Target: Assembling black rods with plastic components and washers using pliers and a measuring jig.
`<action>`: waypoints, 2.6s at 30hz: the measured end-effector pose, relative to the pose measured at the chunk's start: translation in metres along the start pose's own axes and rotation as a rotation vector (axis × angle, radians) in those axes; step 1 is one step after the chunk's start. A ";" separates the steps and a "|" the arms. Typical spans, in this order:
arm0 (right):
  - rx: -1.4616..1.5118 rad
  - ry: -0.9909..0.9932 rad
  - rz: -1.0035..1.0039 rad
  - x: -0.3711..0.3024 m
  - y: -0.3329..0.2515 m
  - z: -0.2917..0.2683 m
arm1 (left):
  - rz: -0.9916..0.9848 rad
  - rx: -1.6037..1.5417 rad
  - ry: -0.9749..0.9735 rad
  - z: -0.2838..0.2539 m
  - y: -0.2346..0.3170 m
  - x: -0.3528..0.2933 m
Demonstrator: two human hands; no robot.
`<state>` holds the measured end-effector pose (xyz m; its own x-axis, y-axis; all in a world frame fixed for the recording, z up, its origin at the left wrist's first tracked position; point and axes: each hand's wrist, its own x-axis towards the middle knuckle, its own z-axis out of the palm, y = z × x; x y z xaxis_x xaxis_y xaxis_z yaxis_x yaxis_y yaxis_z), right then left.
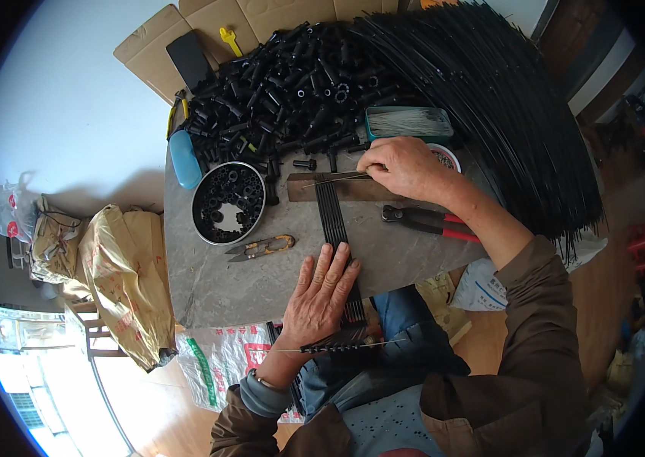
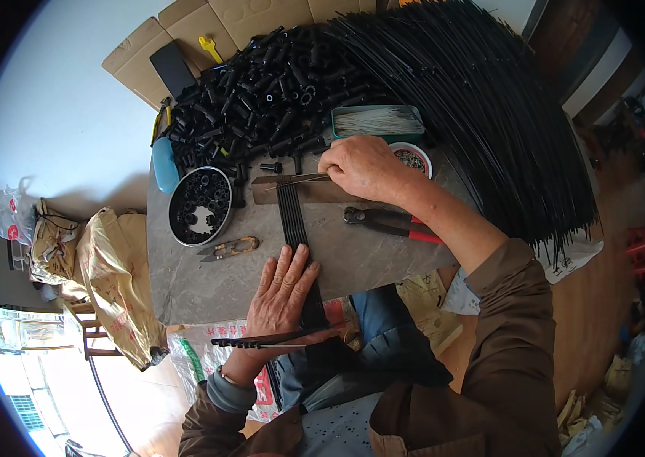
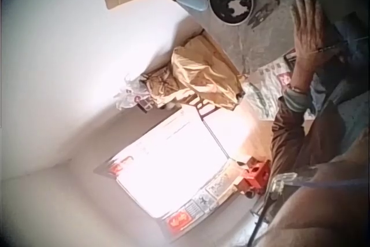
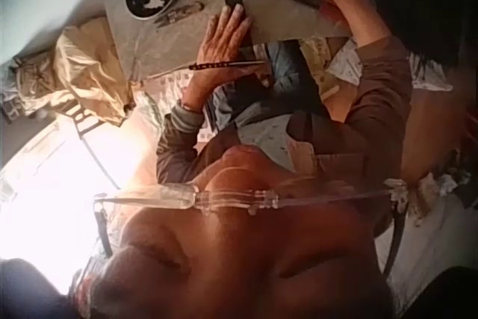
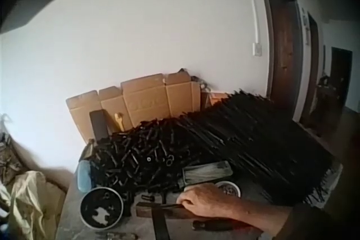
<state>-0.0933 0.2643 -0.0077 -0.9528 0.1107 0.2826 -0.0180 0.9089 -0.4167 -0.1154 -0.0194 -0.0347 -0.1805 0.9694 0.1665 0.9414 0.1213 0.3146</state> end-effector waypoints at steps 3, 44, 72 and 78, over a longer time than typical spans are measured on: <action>-0.008 -0.014 0.020 0.000 0.000 0.000 | -0.001 -0.005 -0.001 0.000 0.000 0.000; -0.088 -0.193 0.084 0.017 -0.010 -0.003 | 0.000 0.012 -0.011 0.000 -0.001 0.000; -0.105 -0.161 -0.054 0.037 -0.019 0.012 | 0.005 -0.025 -0.027 -0.005 -0.001 -0.002; -0.240 -0.154 -0.062 0.029 -0.013 0.001 | -0.010 -0.087 -0.020 -0.006 -0.001 -0.003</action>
<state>-0.1212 0.2552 0.0055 -0.9872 0.0063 0.1592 -0.0229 0.9833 -0.1808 -0.1174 -0.0239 -0.0298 -0.1831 0.9724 0.1445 0.9111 0.1126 0.3966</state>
